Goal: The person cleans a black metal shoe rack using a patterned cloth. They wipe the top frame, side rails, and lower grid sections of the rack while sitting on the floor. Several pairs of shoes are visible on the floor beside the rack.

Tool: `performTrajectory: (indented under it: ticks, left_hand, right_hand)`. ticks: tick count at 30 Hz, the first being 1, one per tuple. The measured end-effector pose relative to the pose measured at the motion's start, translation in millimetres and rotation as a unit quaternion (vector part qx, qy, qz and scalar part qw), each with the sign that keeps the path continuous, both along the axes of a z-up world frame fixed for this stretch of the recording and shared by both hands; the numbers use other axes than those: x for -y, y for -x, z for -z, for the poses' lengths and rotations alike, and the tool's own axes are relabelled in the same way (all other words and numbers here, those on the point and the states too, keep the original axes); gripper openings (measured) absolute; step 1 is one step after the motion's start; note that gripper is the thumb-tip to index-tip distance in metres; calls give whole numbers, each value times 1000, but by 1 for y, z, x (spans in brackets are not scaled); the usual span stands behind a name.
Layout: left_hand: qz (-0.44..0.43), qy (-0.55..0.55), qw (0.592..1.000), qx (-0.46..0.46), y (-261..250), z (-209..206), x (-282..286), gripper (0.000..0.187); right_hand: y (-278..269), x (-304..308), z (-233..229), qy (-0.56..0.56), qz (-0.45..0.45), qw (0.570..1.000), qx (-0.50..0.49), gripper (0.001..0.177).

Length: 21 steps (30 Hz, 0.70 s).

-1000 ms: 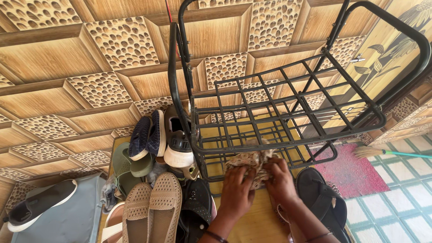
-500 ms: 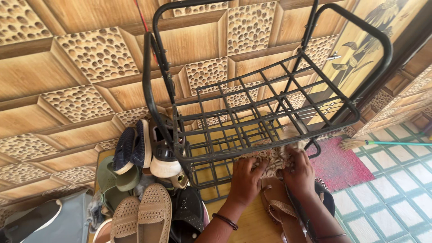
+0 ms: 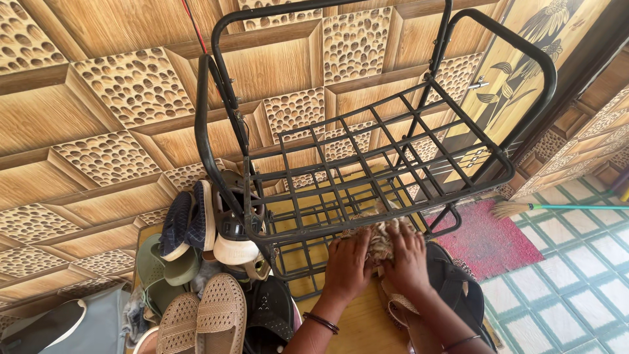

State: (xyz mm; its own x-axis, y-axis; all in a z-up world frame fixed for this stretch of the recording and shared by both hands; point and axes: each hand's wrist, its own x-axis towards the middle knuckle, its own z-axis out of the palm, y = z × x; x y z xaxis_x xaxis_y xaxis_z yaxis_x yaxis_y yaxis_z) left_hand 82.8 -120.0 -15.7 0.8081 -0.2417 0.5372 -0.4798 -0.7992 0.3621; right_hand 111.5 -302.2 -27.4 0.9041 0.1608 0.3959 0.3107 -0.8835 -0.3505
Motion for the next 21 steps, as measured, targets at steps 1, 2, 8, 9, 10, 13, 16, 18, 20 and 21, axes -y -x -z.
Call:
performTrajectory:
  ticks: [1, 2, 8, 9, 10, 13, 16, 18, 20, 21]
  left_hand:
    - [4, 10, 1000, 6, 0, -2, -1, 78]
    - [2, 23, 1000, -9, 1, -4, -2, 82]
    - [3, 38, 999, -38, 6, -19, -1, 78]
    - [4, 34, 999, -29, 7, -20, 1, 75]
    - [5, 30, 999, -20, 7, -22, 2, 71]
    - [41, 70, 997, 9, 3, -27, 13, 67]
    - [51, 67, 996, 42, -7, -31, 32, 63]
    - [60, 56, 996, 18, -16, -31, 46, 57]
    - [66, 35, 997, -10, -24, -29, 64, 56]
    - [67, 19, 997, -26, -29, -28, 73, 58]
  right_hand:
    - [3, -3, 5, -27, -17, 999, 22, 80]
    - [6, -6, 8, -55, -34, 997, 44, 79]
    - [-1, 6, 5, -238, -86, 956, -151, 65]
    - [-4, 12, 2, -253, -94, 951, -148, 67]
    - [-6, 19, -1, -268, -101, 947, -144, 68]
    - [-8, 38, -9, -249, -81, 964, -49, 63]
    - [-11, 56, -16, -125, -1, 990, 66, 65]
    - [-12, 69, -20, -58, 56, 992, 99, 69]
    - [-14, 77, -25, -33, 103, 989, 98, 73]
    - [-15, 80, -26, -8, 121, 991, 48, 76]
